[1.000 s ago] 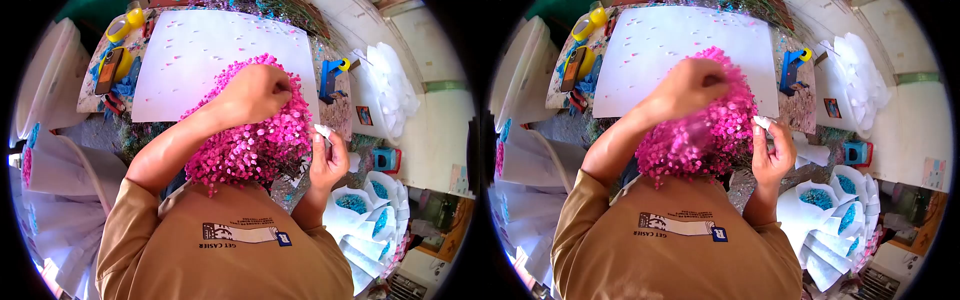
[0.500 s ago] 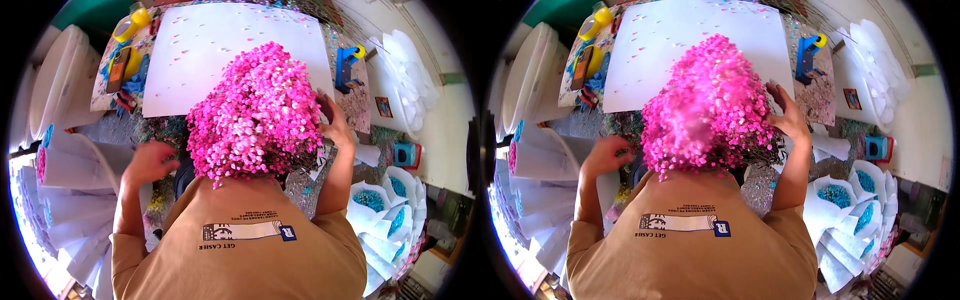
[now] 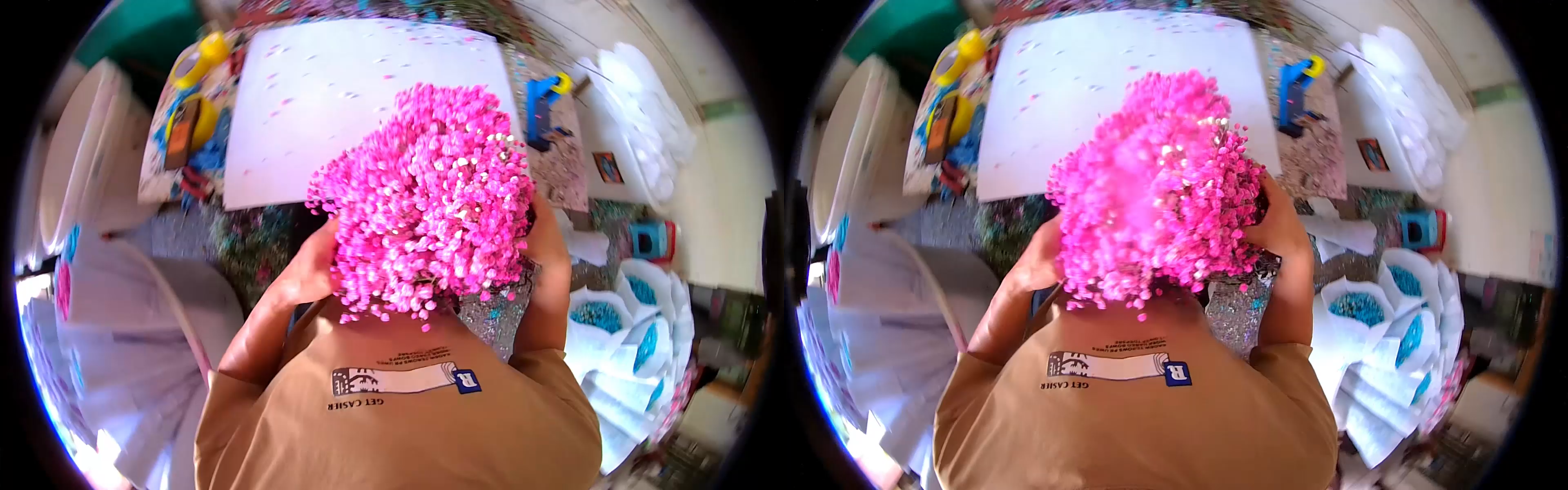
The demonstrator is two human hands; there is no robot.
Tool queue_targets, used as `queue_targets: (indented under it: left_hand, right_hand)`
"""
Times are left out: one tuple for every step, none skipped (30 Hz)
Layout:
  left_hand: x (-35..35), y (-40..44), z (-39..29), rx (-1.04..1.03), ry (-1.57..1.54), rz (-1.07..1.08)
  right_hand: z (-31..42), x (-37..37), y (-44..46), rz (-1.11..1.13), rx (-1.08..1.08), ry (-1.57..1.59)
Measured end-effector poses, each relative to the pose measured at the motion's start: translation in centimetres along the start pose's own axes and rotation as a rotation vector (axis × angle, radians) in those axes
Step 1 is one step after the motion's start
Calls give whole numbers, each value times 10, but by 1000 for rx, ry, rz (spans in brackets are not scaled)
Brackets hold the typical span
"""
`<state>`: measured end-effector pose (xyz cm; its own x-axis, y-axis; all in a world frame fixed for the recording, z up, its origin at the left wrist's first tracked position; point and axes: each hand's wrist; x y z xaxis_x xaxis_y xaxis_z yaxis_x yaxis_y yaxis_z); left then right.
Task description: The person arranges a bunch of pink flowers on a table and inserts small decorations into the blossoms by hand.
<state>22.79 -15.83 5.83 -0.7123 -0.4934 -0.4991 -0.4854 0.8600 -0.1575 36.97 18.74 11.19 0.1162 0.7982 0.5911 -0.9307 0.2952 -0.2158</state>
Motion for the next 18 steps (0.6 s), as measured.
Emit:
queue_targets:
  left_hand:
    - [-5, 9, -10, -65, 86, -31]
    - [1, 19, -16, -71, 126, -42]
    - [14, 28, -23, -78, 165, -65]
    - [30, 42, -28, -111, 204, -102]
    - [46, 57, -30, -146, 242, -152]
    - [52, 66, -33, -191, 405, -290]
    - [57, 69, -38, -237, 570, -434]
    - [58, 64, -41, -311, 804, -558]
    - [60, 57, -45, -452, 799, -616]
    - [50, 45, -56, -523, 798, -637]
    - [32, 32, -67, -594, 799, -654]
    - [7, 20, -74, -706, 811, -624]
    - [-24, 6, -82, -768, 887, -535]
    - [-44, -3, -81, -796, 873, -381]
    - [-52, 2, -84, -919, 1034, -133]
    - [-59, 7, -87, -1039, 1148, 143]
    - [-70, 8, -91, -962, 1239, 237]
    - [-75, 15, -85, -931, 1311, 192]
  right_hand:
    - [7, 7, -12, -89, 4, 91]
    - [5, 15, -19, -134, 167, -12]
    - [13, 12, -24, -164, 155, -11]
    - [28, 0, -22, -259, 210, -3]
    - [29, -10, -20, -289, 254, -49]
    - [31, -21, -19, -322, 298, -96]
    - [25, -30, -13, -312, 362, -221]
    - [27, -36, -12, -331, 376, -269]
    - [30, -42, -12, -345, 388, -314]
    - [28, -48, -7, -326, 394, -297]
    - [24, -54, -2, -296, 376, -242]
    - [20, -60, 3, -269, 355, -188]
    - [17, -67, 10, -292, 361, -150]
    - [20, -70, 10, -310, 282, -265]
    - [25, -71, 9, -328, 205, -382]
    - [33, -73, 9, -320, 212, -379]
    - [44, -76, 6, -349, 227, -494]
    - [51, -78, 4, -381, 238, -609]
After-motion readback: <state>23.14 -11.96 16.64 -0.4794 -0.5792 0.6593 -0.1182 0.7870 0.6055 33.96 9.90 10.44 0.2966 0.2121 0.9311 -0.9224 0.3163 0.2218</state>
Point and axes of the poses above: each hand's wrist, its own y-axis towards the middle knuckle, its own x-axis out of the back of the hand, z = x × y, and after that the axes turned 10 degrees about -y, right-handed
